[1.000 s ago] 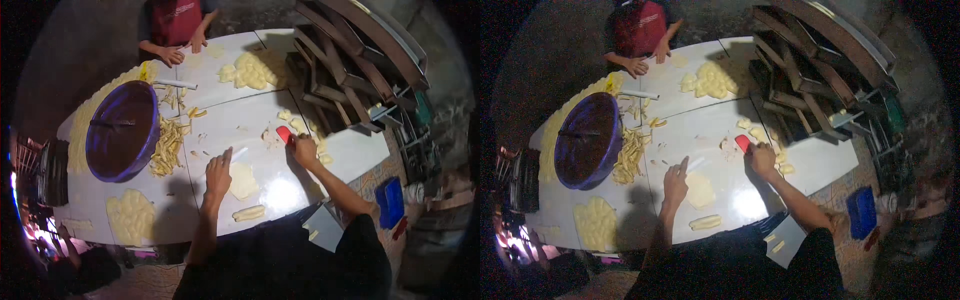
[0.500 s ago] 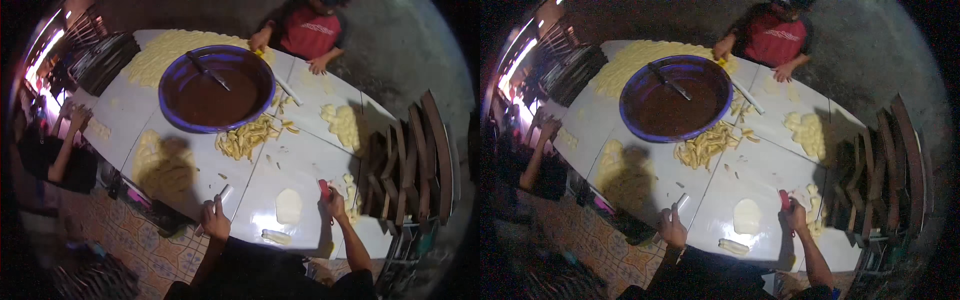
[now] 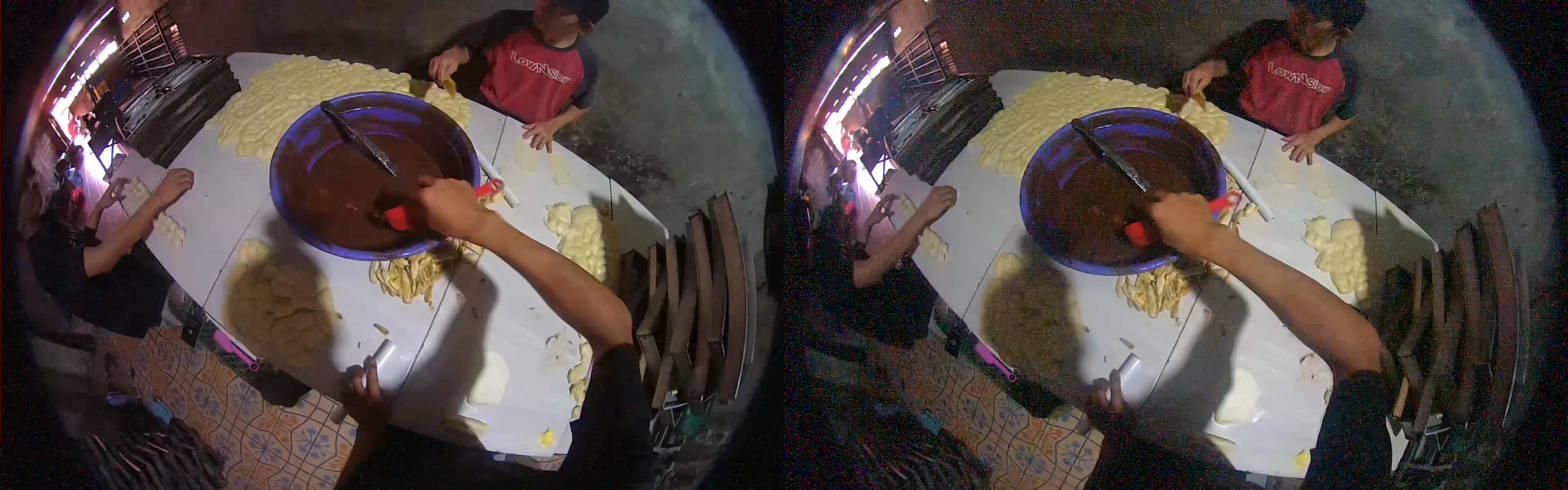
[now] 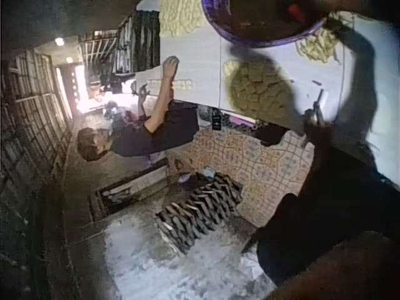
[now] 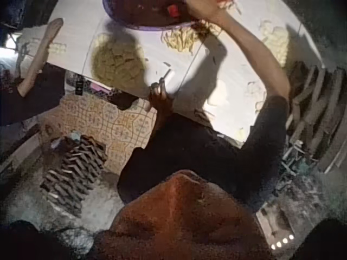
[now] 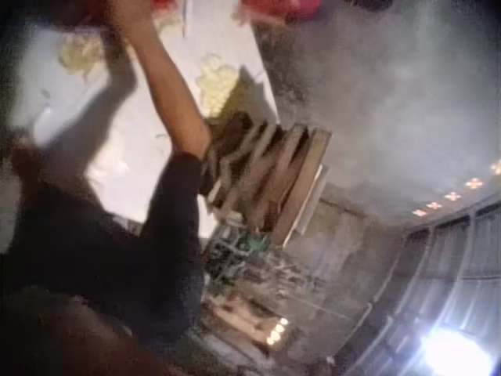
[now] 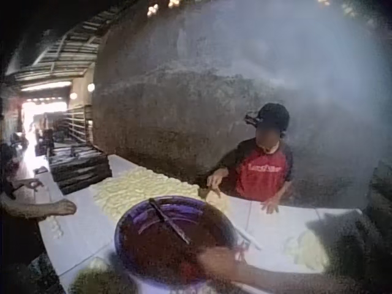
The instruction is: The person flattens dough portions with a roller, applies chocolate filling using a spatula, places banana pieces onto the dough, rolls the dough up, and arranges the filled rolls onto a baking tray.
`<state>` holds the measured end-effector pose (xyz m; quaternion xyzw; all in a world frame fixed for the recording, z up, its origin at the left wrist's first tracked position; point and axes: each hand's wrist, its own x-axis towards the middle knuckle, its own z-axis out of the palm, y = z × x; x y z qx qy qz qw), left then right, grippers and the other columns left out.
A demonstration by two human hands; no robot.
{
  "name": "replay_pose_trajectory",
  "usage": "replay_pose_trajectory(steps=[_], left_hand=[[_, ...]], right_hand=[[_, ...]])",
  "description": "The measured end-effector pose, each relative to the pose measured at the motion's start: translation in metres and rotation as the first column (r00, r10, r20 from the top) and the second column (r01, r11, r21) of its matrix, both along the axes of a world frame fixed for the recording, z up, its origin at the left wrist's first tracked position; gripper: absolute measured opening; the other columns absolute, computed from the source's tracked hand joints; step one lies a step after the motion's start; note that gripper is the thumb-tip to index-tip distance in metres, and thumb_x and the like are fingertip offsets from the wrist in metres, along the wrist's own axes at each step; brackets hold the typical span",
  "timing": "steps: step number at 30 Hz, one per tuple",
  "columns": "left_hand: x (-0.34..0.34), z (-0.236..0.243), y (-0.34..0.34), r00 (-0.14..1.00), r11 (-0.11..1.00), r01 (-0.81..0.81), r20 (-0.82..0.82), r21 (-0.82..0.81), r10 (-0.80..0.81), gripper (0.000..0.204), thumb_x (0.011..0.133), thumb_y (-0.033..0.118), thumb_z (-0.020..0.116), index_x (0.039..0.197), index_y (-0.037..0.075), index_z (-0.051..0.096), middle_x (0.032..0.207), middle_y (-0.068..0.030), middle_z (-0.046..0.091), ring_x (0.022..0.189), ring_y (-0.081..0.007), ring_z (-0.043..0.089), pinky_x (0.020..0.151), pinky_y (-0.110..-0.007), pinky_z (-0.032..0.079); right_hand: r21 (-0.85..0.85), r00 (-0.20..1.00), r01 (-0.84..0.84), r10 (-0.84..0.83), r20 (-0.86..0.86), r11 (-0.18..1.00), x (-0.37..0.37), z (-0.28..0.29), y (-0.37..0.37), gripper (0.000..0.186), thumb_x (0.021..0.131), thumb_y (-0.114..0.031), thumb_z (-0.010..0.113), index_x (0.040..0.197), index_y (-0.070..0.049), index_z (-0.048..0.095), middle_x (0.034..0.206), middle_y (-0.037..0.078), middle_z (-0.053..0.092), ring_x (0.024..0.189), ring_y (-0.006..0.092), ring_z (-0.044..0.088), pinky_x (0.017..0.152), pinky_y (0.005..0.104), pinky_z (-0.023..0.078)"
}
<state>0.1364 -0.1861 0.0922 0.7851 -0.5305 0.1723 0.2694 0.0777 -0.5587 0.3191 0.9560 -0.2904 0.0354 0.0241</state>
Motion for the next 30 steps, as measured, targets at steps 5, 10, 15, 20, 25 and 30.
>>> replay_pose_trajectory(steps=[5, 10, 15, 20, 25, 30], left_hand=[[-0.015, 0.039, -0.009, 0.952, 0.983, -0.060, -0.287, 0.176, 0.109, 0.029, 0.099, 0.015, 0.052, 0.123, 0.009, 0.067, 0.102, -0.0076, 0.069, 0.088, -0.0272, 0.063, 0.082, -0.045, 0.048], [-0.010, 0.008, 0.006, 0.995, 0.989, -0.077, -0.055, 0.127, 0.084, 0.028, 0.101, 0.015, 0.052, 0.122, 0.007, 0.068, 0.106, -0.0093, 0.072, 0.095, -0.0295, 0.066, 0.086, -0.046, 0.049], [-0.012, -0.001, 0.009, 0.988, 0.973, -0.093, -0.102, 0.210, 0.116, 0.030, 0.100, 0.015, 0.055, 0.126, 0.010, 0.068, 0.108, -0.0113, 0.070, 0.092, -0.0324, 0.066, 0.082, -0.046, 0.051], [-0.023, 0.021, 0.000, 0.989, 0.990, -0.082, -0.111, 0.112, 0.094, 0.038, 0.098, 0.012, 0.056, 0.135, 0.013, 0.066, 0.116, -0.0184, 0.067, 0.097, -0.0364, 0.065, 0.081, -0.048, 0.053], [0.026, -0.120, 0.040, 0.982, 0.976, -0.067, -0.160, 0.209, 0.102, 0.041, 0.097, 0.011, 0.057, 0.138, 0.013, 0.063, 0.119, -0.0174, 0.066, 0.105, -0.0364, 0.065, 0.093, -0.048, 0.050], [-0.014, -0.027, 0.007, 0.998, 0.980, 0.018, 0.052, 0.200, -0.029, 0.046, 0.093, 0.010, 0.061, 0.139, 0.012, 0.061, 0.122, -0.0174, 0.066, 0.111, -0.0364, 0.063, 0.100, -0.049, 0.047]], right_hand=[[0.242, 0.875, -0.237, 0.315, -0.368, 0.941, 0.044, -0.058, -0.033, 0.013, 0.077, -0.012, 0.069, 0.087, -0.007, 0.077, 0.092, 0.020, 0.075, 0.092, 0.0364, 0.074, 0.074, 0.0535, 0.059], [0.421, 0.931, -0.192, 0.300, -0.207, 0.887, 0.060, -0.020, -0.024, 0.024, 0.079, -0.012, 0.065, 0.100, -0.007, 0.076, 0.093, 0.019, 0.074, 0.089, 0.0375, 0.070, 0.076, 0.0494, 0.055], [0.627, 0.909, -0.309, 0.415, -0.027, 0.716, 0.014, 0.022, -0.033, 0.031, 0.079, -0.010, 0.062, 0.107, -0.003, 0.074, 0.089, 0.023, 0.072, 0.084, 0.0355, 0.070, 0.074, 0.0459, 0.053], [0.696, 0.950, -0.270, 0.302, 0.080, 0.665, -0.135, 0.054, 0.033, 0.037, 0.080, 0.000, 0.063, 0.113, -0.007, 0.075, 0.093, 0.018, 0.074, 0.084, 0.0282, 0.070, 0.076, 0.0410, 0.053], [0.589, 1.000, 0.022, -0.020, -0.010, 0.808, -0.270, -0.032, 0.217, 0.049, 0.080, -0.002, 0.062, 0.127, -0.014, 0.069, 0.122, 0.015, 0.064, 0.101, 0.0339, 0.065, 0.081, 0.0458, 0.054], [0.525, 0.909, 0.274, -0.396, 0.132, 0.806, -0.316, -0.144, 0.327, 0.056, 0.081, -0.009, 0.068, 0.136, -0.011, 0.059, 0.140, 0.021, 0.050, 0.112, 0.0385, 0.057, 0.091, 0.0492, 0.051]])
